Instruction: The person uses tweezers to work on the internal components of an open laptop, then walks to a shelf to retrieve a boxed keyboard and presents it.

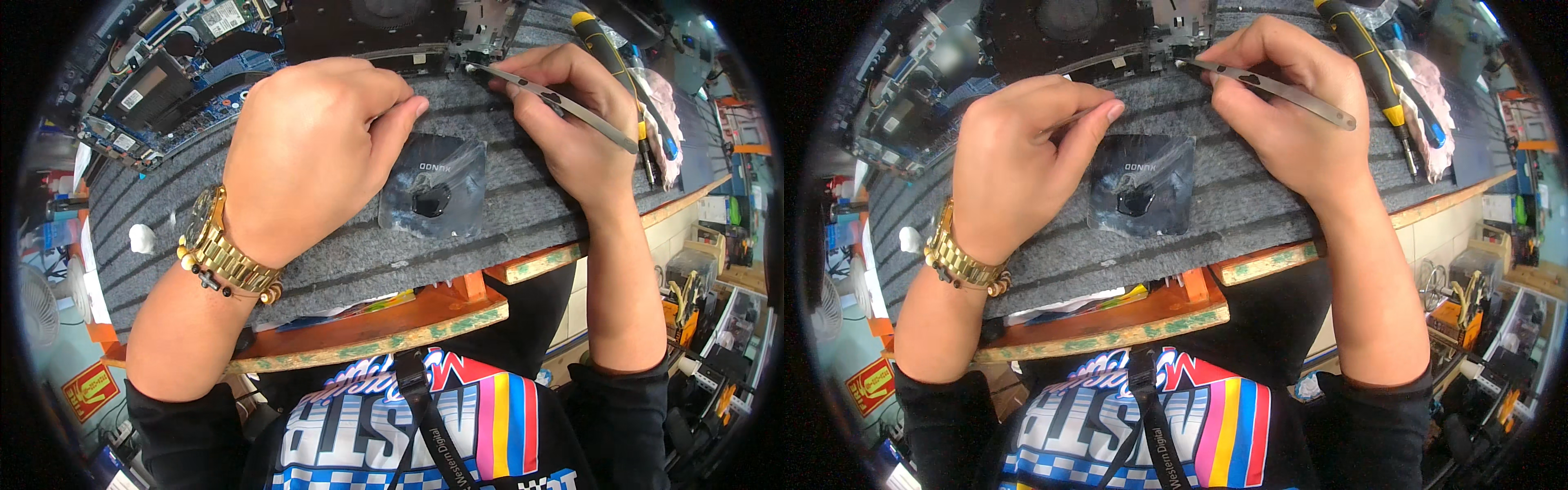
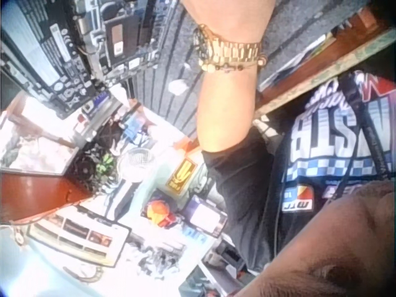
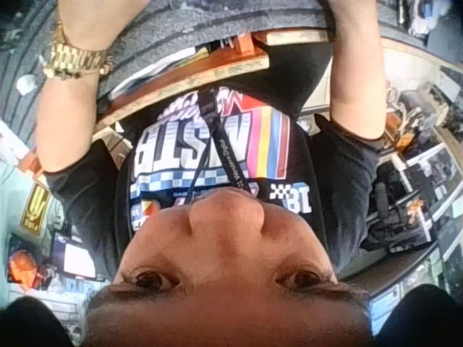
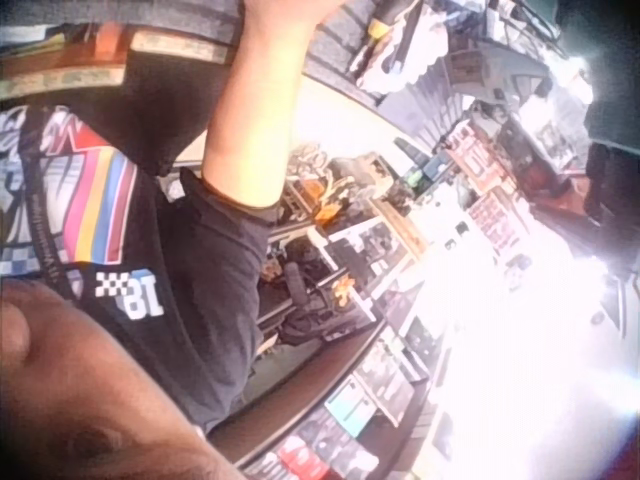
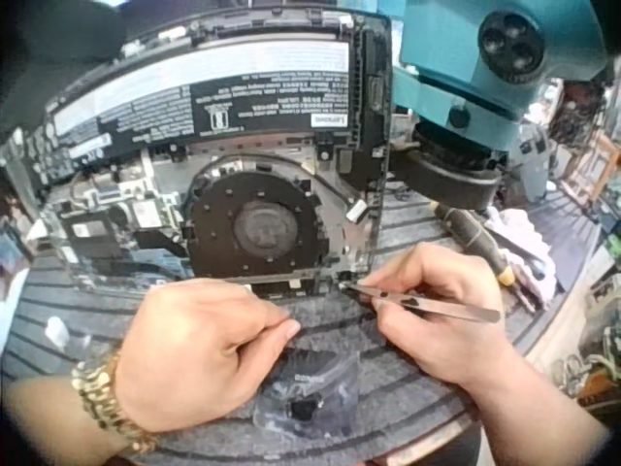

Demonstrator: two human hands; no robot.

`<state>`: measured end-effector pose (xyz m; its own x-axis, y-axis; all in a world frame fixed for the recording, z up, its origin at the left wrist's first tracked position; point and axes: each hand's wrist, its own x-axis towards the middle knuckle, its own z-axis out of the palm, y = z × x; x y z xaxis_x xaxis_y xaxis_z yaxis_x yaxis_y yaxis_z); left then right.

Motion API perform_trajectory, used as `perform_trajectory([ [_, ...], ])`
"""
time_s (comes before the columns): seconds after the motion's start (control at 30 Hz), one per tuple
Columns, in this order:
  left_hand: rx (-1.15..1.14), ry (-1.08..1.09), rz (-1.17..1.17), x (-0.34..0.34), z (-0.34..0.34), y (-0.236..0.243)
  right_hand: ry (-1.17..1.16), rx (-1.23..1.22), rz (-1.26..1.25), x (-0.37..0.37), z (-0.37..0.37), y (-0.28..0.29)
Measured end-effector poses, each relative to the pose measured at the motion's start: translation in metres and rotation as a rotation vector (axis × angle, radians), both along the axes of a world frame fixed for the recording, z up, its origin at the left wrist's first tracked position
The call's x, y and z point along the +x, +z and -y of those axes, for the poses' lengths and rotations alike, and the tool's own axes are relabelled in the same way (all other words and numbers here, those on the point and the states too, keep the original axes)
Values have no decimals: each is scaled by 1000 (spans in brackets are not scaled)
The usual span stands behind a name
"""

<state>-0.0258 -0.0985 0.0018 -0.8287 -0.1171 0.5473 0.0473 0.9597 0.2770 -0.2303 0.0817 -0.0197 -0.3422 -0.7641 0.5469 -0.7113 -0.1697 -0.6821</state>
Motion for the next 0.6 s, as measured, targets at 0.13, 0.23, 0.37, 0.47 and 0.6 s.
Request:
perform_trajectory([
  [0.13, 12, 12, -8, 0, 0, -1, -47, -81, 118, 6, -1, 3],
  [0.23, 0, 6, -18, 0, 0, -1, -101, -131, 153, 13, -2, 4],
  [0.37, 27, 32, 22, 2, -1, 1, -66, -130, -23, 12, -6, 2],
  [0.47, 36, 36, 23, 2, -1, 1, -77, -119, -324, 7, -5, 9],
  [0.6, 43, 25, 14, 1, -1, 2, -74, -140, -220, 11, -2, 5],
])
